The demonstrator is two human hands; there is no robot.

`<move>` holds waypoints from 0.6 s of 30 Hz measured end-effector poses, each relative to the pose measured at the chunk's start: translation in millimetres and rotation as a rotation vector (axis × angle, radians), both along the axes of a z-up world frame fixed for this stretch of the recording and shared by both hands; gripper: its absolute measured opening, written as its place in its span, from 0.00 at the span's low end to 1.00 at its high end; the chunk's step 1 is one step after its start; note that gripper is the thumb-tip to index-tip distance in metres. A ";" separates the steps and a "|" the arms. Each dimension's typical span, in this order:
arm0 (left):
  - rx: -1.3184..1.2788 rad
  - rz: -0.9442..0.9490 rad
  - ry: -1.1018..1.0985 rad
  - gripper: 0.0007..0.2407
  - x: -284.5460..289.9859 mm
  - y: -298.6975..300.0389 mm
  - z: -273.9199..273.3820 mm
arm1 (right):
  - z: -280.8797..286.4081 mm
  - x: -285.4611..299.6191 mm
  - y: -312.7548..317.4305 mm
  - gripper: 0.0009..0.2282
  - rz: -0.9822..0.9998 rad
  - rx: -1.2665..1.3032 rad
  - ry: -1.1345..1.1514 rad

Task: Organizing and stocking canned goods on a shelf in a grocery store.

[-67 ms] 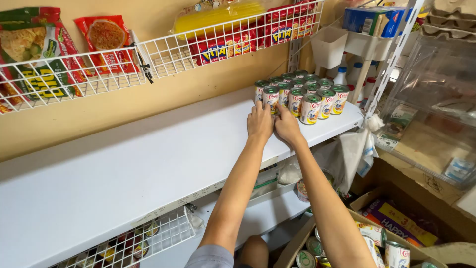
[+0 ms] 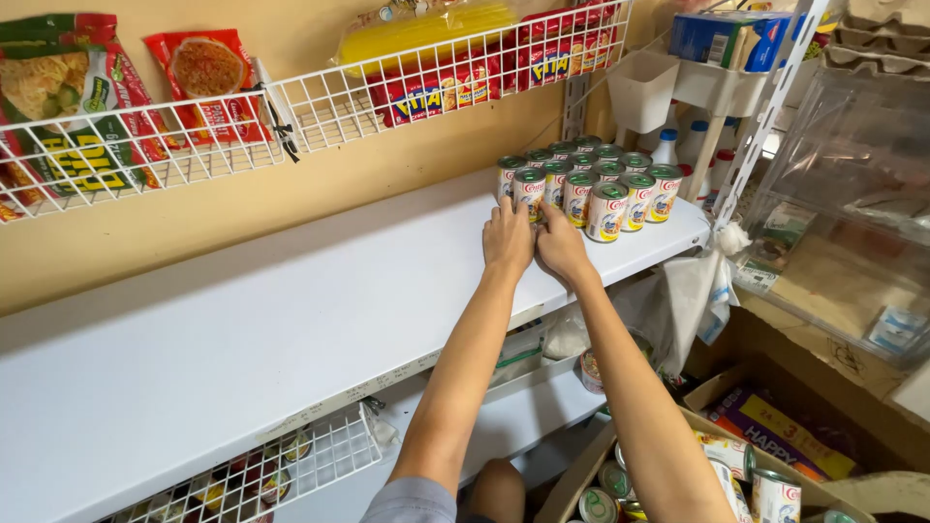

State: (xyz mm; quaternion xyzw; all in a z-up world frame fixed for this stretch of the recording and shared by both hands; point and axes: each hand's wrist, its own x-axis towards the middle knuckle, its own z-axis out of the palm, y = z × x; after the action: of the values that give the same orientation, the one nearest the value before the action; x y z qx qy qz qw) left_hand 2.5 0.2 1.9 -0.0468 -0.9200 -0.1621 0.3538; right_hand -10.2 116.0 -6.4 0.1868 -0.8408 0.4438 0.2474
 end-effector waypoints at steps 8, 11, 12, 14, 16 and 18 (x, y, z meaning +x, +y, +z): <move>-0.014 0.009 0.014 0.14 -1.3 0.2 -1.4 | 0.3 -2.2 -0.6 0.23 0.025 0.013 0.046; -0.016 0.010 -0.002 0.15 1.3 0.5 1.3 | 3.8 2.7 -1.8 0.23 0.028 -0.003 0.022; -0.020 0.015 -0.002 0.16 0.3 0.3 1.0 | 4.2 3.2 -2.0 0.23 0.031 -0.007 0.037; -0.022 0.019 -0.005 0.16 -3.2 0.6 -1.2 | 3.3 4.2 -0.8 0.23 0.034 -0.010 0.049; -0.038 0.024 -0.007 0.13 -6.7 -0.1 -6.1 | -0.6 6.8 0.4 0.17 0.028 -0.093 0.173; -0.058 0.037 -0.059 0.13 4.1 3.8 -1.1 | 26.8 61.6 -0.4 0.13 -0.009 -0.176 0.221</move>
State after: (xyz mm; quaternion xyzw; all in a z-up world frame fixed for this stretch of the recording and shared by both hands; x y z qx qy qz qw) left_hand 6.6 4.0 0.8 -0.0351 -0.9350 -0.1298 0.3281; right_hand 51.4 115.6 20.4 0.2082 -0.7671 0.4915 0.3558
